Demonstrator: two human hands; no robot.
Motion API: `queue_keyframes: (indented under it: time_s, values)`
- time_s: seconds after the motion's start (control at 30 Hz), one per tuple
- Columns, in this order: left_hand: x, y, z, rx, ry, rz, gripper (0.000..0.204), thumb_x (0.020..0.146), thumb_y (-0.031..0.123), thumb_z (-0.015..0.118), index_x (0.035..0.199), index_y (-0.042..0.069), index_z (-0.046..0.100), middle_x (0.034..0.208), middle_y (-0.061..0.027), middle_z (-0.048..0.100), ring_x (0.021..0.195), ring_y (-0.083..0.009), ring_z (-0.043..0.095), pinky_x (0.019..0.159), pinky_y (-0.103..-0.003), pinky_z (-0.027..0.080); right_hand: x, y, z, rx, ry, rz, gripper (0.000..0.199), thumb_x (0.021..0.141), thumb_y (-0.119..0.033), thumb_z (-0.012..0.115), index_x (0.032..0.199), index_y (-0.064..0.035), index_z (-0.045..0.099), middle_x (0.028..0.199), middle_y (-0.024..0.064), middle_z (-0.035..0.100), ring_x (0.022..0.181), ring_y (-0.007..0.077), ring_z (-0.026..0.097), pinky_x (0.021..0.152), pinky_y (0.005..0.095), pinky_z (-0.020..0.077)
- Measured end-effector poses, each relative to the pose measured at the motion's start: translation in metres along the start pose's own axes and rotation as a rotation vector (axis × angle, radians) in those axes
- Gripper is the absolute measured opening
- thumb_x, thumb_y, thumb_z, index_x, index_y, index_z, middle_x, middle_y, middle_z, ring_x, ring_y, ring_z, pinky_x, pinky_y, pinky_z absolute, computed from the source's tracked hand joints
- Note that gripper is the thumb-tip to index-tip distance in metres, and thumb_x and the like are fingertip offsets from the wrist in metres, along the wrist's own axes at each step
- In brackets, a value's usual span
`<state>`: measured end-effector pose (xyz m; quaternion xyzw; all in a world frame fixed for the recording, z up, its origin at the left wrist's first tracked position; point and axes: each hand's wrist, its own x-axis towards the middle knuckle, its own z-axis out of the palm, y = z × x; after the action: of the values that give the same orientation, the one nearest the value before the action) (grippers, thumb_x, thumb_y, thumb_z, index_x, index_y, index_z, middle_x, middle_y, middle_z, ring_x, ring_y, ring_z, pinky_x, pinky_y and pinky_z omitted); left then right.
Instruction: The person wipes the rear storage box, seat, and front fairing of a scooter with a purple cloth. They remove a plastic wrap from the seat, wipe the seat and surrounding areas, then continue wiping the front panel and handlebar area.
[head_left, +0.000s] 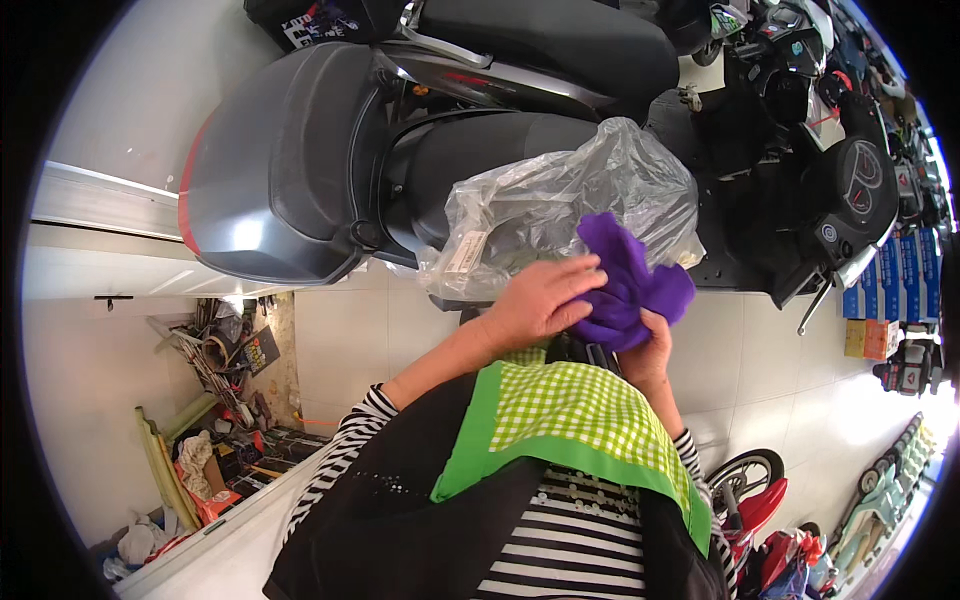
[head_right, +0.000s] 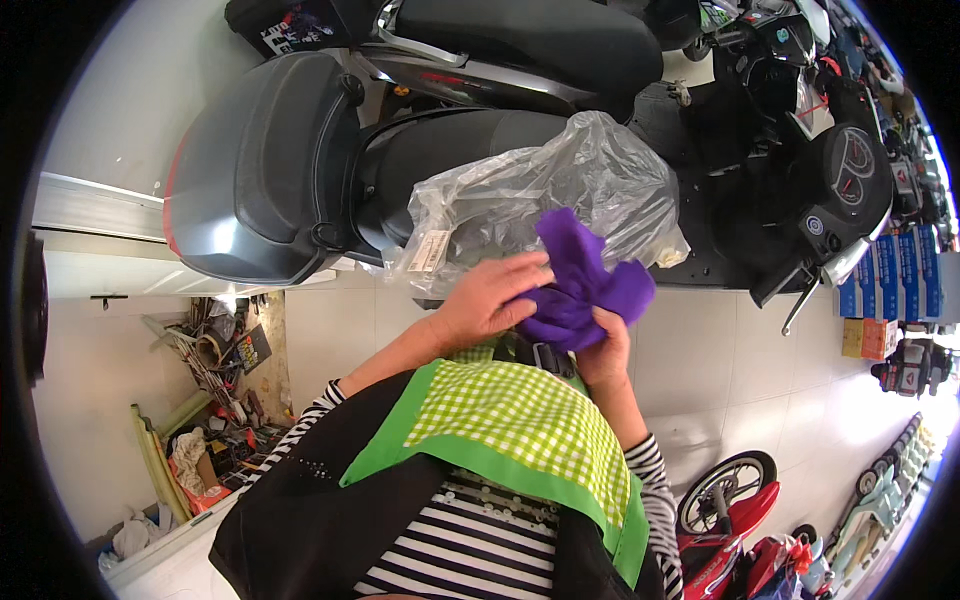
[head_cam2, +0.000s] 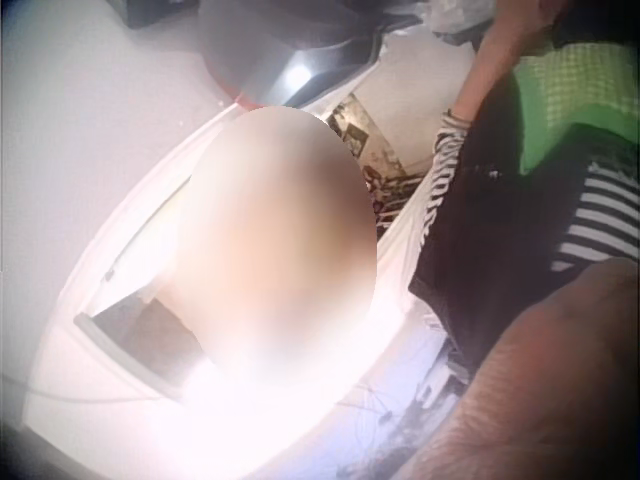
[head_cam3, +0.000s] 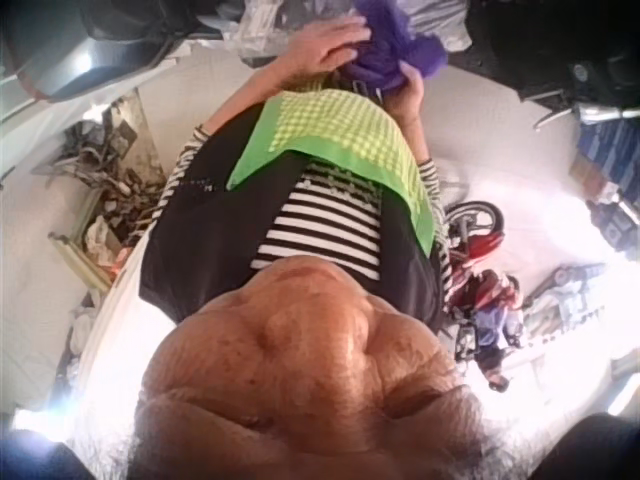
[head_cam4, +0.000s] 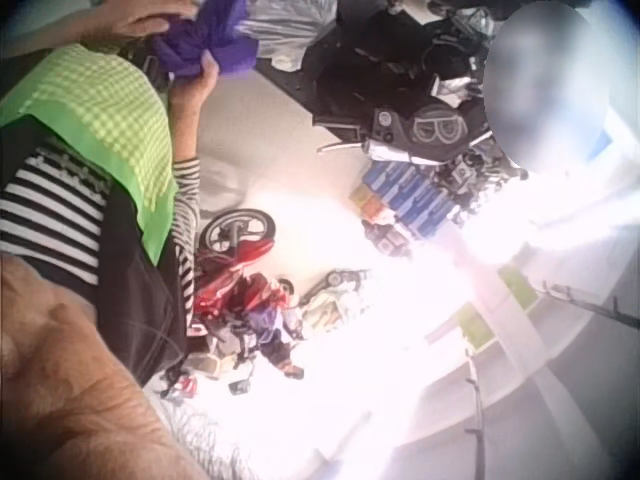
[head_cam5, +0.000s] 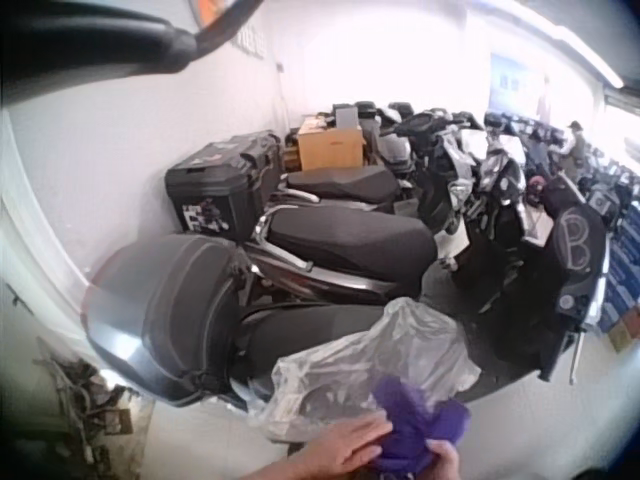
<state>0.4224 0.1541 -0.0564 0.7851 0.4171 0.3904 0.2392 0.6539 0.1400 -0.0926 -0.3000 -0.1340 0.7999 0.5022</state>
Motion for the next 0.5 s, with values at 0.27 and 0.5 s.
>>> queue_keyframes:
  time_s: [0.27,0.5]
  values:
    - [0.012,-0.149,-0.035,0.910,0.217,-0.579,0.068,0.084,0.025,0.070,0.144,0.019,0.039,0.145,-0.0114,0.042,0.137,-0.0294,0.036,0.104,-0.053,0.036,-0.059,-0.006,-0.122,0.056,0.453,-0.212,0.052,0.084,-0.021,0.060,0.131,-0.0005,0.053,0.127,0.0114,0.063,0.118,0.0295,0.059,0.109,0.0423,0.0408]
    - [-0.002,-0.233,-0.071,0.679,0.298,-0.698,0.020,0.096,0.023,0.047,0.103,0.015,0.064,0.106,-0.0121,0.062,0.099,-0.0388,0.062,0.076,-0.053,0.051,-0.077,0.054,-0.159,0.407,0.787,-0.119,0.048,0.084,-0.034,0.059,0.123,-0.0040,0.060,0.123,0.0123,0.065,0.112,0.0328,0.062,0.103,0.0479,0.0460]
